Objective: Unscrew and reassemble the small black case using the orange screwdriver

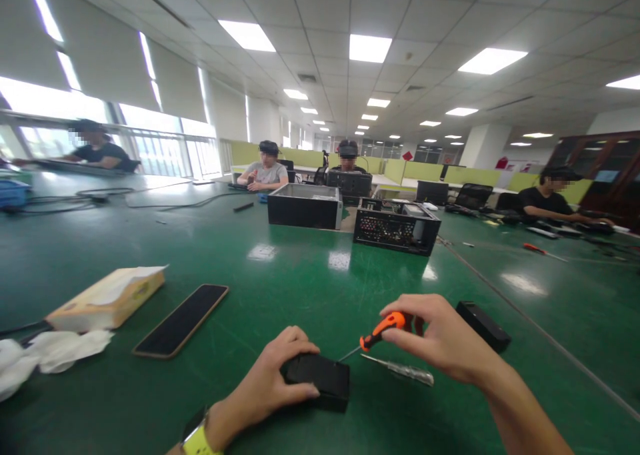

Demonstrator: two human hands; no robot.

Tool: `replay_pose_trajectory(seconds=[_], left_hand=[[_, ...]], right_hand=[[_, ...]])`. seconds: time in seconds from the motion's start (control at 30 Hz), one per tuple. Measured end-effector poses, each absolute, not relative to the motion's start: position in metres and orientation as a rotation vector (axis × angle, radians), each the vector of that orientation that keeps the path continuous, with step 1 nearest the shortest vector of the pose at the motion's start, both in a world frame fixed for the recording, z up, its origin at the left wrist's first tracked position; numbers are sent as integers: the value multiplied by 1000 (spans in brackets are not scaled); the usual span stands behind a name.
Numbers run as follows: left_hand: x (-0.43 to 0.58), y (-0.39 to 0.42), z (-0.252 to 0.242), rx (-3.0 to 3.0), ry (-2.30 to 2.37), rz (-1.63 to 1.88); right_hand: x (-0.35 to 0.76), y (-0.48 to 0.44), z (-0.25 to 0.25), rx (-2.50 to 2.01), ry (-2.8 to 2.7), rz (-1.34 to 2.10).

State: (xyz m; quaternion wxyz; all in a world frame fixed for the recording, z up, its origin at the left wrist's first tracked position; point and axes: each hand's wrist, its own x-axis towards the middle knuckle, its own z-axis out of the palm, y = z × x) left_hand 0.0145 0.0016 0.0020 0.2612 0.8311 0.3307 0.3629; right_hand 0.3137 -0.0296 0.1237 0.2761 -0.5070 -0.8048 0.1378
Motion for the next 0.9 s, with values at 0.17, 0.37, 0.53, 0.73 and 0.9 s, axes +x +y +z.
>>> replay_pose_trajectory(seconds=[0.17,0.37,0.53,0.73,0.9], left_hand=[[14,4,1,2248,878,1040],[14,4,-1,2295,914,970],[13,4,-1,2329,909,966],[14,4,1,2346,914,972],[13,4,1,2375,896,971]], right_hand=[[307,-26,117,-1460,-2172,83],[298,-42,136,-1311,-2295,302],[299,-31,126,-1490,-2232,136],[305,-21,119,-1486,-2202,262],[306,-27,127,-1380,-2136,431]])
